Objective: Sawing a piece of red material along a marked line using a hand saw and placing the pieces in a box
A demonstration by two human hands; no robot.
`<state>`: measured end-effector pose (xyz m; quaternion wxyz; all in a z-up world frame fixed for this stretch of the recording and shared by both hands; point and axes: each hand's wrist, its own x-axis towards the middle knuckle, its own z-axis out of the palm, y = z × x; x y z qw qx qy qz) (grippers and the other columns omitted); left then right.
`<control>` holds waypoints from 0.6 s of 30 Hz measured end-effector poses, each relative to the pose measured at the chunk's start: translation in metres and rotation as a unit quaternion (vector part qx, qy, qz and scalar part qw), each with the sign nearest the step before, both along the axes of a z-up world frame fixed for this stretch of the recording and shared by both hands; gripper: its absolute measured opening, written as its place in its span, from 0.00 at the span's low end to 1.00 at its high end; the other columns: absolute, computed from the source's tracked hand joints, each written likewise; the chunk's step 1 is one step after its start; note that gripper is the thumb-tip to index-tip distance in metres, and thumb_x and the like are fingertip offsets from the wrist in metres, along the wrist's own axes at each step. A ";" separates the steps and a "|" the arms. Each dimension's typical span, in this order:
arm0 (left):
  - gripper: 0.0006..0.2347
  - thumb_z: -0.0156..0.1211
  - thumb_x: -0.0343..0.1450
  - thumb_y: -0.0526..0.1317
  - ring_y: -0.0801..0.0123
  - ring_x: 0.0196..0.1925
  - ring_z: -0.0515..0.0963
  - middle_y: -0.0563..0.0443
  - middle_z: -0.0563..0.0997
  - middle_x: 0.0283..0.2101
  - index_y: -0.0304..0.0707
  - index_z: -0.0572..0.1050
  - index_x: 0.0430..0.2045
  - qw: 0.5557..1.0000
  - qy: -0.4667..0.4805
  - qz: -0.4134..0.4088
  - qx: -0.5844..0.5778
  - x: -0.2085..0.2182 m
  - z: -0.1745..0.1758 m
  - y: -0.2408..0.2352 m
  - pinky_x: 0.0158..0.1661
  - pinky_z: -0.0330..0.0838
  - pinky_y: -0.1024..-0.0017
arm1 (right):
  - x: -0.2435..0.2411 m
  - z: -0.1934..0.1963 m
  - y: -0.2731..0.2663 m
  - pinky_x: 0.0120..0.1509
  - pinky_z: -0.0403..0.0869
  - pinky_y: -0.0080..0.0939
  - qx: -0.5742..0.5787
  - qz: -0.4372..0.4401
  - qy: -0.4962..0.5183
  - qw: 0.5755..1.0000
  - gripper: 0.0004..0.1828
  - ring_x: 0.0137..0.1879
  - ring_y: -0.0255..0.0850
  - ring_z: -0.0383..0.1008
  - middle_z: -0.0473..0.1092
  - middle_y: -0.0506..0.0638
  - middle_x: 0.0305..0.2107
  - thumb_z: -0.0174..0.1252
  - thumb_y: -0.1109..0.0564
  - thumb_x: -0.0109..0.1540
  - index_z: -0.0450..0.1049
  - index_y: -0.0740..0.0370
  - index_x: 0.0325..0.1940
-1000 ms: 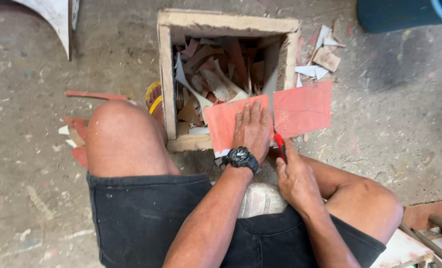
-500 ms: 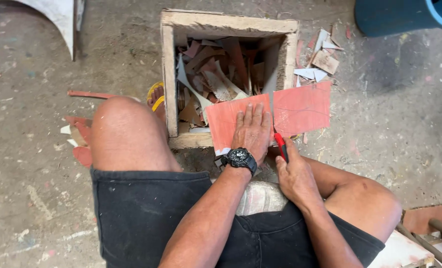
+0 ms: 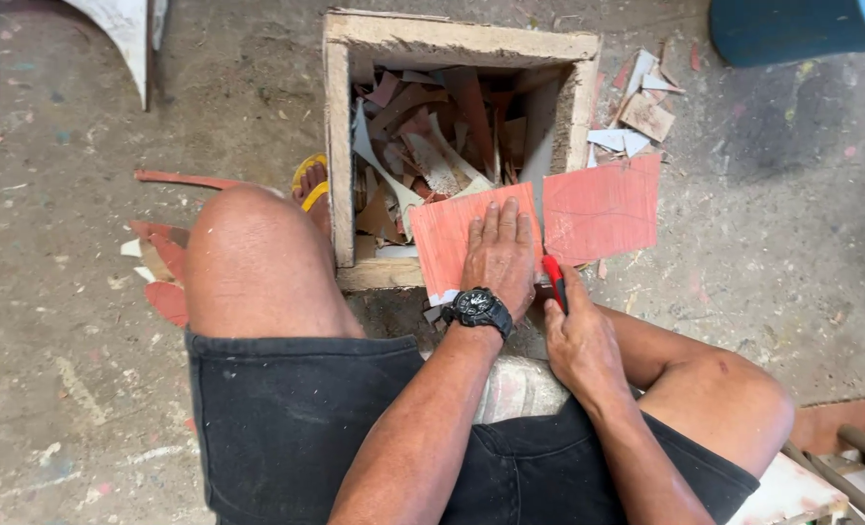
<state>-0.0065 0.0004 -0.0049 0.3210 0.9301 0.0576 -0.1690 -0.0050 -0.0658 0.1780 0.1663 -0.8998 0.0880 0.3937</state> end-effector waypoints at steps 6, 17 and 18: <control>0.39 0.74 0.59 0.45 0.38 0.76 0.56 0.33 0.58 0.74 0.30 0.63 0.65 1.000 -0.025 -0.007 -0.002 -0.004 0.016 0.006 0.73 0.48 0.43 | 0.001 0.000 -0.007 0.72 0.63 0.71 -0.023 0.037 0.014 0.999 0.33 0.69 0.69 0.64 0.65 0.72 0.63 0.45 0.53 0.68 0.53 0.56 0.79; 0.36 0.68 0.62 0.40 0.38 0.76 0.55 0.31 0.58 0.73 0.28 0.62 0.66 0.999 -0.036 -0.012 -0.024 -0.003 0.028 0.009 0.72 0.47 0.43 | 0.009 0.014 -0.002 0.72 0.65 0.67 -0.047 0.027 0.017 0.998 0.33 0.68 0.66 0.67 0.69 0.69 0.60 0.45 0.49 0.67 0.56 0.51 0.78; 0.37 0.69 0.62 0.43 0.38 0.77 0.54 0.32 0.58 0.74 0.29 0.61 0.67 0.999 -0.029 -0.027 -0.033 -0.008 0.030 0.009 0.73 0.46 0.43 | 0.007 0.017 -0.004 0.71 0.66 0.66 -0.049 0.002 0.032 0.998 0.34 0.68 0.64 0.67 0.70 0.67 0.60 0.46 0.48 0.66 0.56 0.48 0.78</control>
